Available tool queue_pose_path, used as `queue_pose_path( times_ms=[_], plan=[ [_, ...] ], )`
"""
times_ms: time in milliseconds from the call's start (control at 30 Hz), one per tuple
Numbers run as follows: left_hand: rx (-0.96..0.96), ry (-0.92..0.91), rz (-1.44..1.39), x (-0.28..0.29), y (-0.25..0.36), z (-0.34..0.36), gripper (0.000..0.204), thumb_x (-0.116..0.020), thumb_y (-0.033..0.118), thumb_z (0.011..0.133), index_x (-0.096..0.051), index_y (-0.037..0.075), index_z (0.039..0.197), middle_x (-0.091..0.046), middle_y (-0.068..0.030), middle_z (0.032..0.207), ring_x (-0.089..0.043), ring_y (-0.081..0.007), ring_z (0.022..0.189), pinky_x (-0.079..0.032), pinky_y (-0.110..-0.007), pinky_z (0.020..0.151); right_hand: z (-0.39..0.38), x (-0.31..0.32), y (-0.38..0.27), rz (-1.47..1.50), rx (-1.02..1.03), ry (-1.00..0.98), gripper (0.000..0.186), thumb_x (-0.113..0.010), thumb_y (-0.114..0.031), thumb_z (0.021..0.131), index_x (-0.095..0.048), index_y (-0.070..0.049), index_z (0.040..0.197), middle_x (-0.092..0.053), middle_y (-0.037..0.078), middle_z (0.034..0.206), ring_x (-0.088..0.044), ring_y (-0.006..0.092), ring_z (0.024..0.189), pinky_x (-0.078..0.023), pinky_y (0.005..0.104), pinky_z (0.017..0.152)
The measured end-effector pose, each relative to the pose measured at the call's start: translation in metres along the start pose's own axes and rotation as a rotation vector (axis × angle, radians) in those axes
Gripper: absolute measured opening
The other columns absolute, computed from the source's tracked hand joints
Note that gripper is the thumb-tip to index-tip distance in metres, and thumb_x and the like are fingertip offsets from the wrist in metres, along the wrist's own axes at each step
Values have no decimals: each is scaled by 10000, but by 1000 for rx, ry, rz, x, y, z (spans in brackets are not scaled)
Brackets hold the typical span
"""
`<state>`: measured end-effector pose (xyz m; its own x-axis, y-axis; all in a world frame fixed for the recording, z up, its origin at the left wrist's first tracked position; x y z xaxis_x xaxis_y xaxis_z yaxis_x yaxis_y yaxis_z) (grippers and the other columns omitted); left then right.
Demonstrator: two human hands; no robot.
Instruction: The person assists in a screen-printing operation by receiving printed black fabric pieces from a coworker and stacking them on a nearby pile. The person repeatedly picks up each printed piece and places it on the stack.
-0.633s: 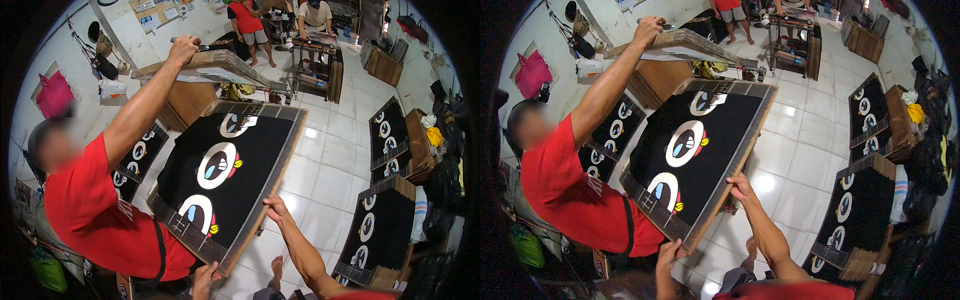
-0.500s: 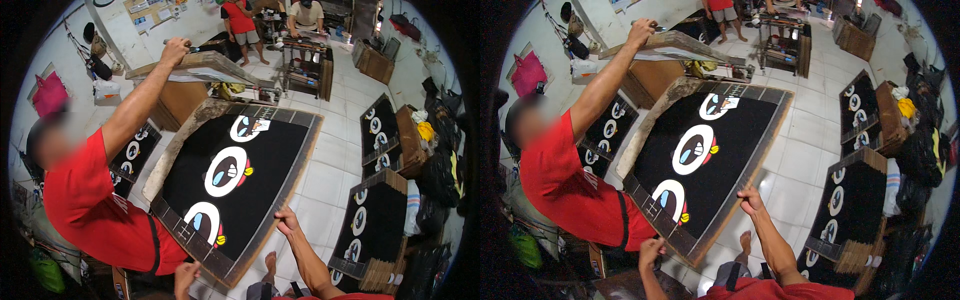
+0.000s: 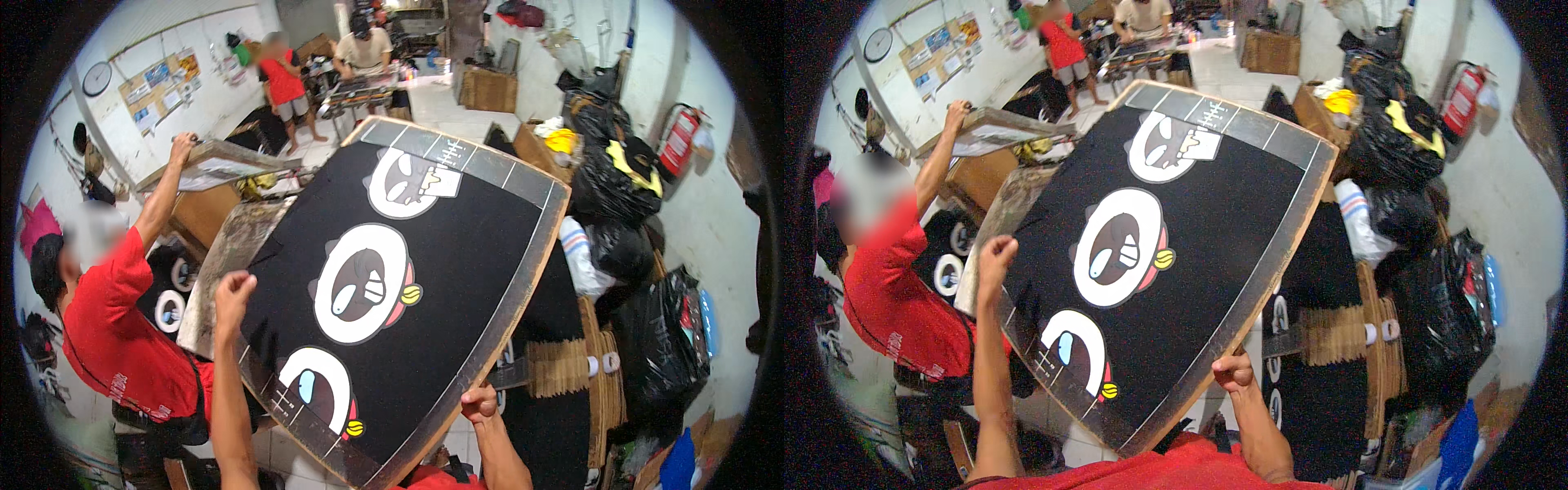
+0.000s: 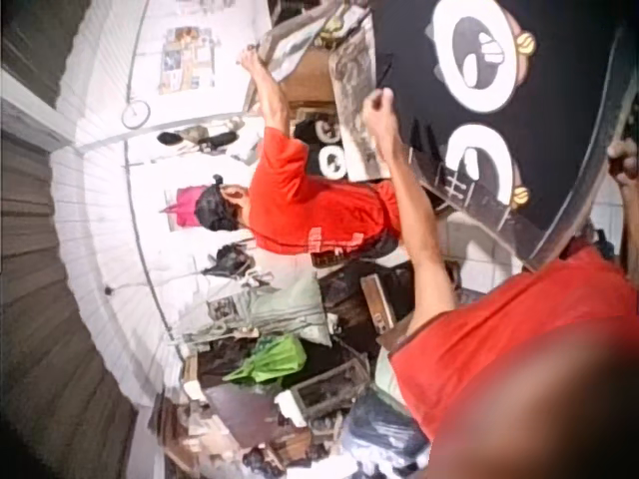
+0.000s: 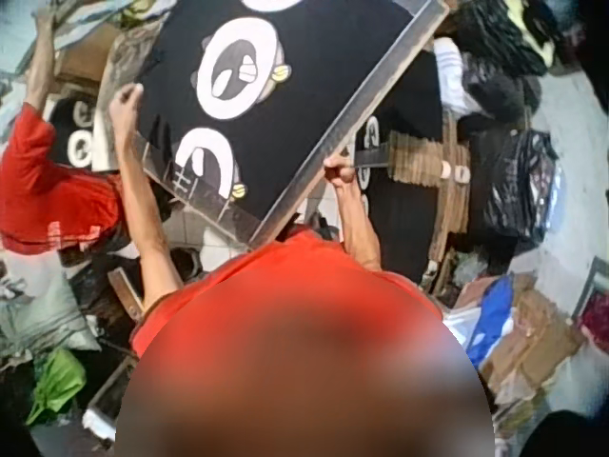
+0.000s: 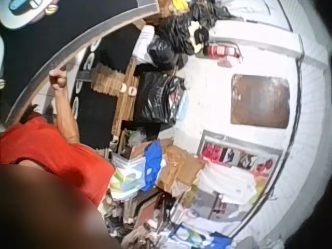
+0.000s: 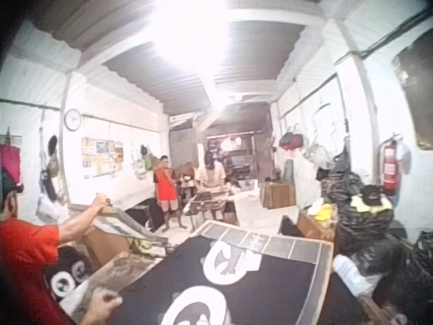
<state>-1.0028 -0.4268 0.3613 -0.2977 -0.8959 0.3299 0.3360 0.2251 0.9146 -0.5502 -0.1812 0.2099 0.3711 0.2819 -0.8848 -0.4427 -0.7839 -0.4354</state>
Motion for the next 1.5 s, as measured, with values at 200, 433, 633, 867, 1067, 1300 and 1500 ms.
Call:
queue_pose_path(
  times_ms=[200,433,633,867,1067,1300,1500],
  plan=[
    [-292,45,181,-20,158,80,524,-714,286,785,-527,-42,1149,-599,-111,1013,-567,-169,879,-457,-285,792,-97,17,-50,-11,112,128,371,-600,98,486,-591,8,846,-601,74,668,-597,244,528,-524,353,528],
    [-100,-233,253,-72,270,100,453,-680,494,780,-572,61,701,-444,31,656,-388,-83,605,-296,-267,546,-152,13,-59,-59,137,56,548,-627,110,457,-584,-7,991,-601,67,701,-544,192,467,-426,283,380],
    [-285,-225,83,-84,348,57,471,-728,377,776,-397,152,527,-336,90,553,-277,-33,512,-195,-254,458,-175,70,3,103,-113,144,485,-642,50,614,-577,62,1094,-612,203,1044,-557,338,930,-421,438,810],
    [-703,-343,83,-116,413,-81,435,-770,203,727,-389,93,549,-327,88,574,-267,-40,522,-190,-258,450,-228,94,88,-985,-355,-135,289,-609,-85,828,-614,-27,1111,-617,139,1131,-589,267,1014,-453,384,925],
    [-1137,-569,134,-163,366,-206,576,-801,492,554,-420,60,559,-427,-54,510,-418,-199,458,-354,-329,467,-257,-81,37,-1468,-308,36,370,-645,-236,804,-620,29,1060,-637,192,1050,-620,283,944,-475,346,821],
    [-1443,-938,-42,-220,281,-319,437,-770,437,581,-470,119,590,-498,-13,575,-544,-177,528,-396,-300,503,-217,-259,-74,-2017,723,498,446,-679,-64,683,-548,2,1104,-595,156,1051,-582,338,944,-466,367,845],
    [-1431,-1073,-70,-253,225,-334,395,-745,395,604,-463,119,593,-500,-2,584,-560,-176,592,-421,-305,569,-139,-137,-21,-2122,10,369,137,-508,-47,697,-591,43,757,-592,274,686,-600,436,698,-483,495,680]
  ],
)
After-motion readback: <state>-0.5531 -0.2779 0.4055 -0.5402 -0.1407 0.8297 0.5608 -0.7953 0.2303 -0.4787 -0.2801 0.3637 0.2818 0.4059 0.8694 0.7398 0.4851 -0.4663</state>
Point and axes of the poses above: each hand's wrist, its own z-axis towards the middle knuckle, its own x-axis out of the back of the hand, y = z × x, the point moved 9 cm from there along z, towards the middle knuckle
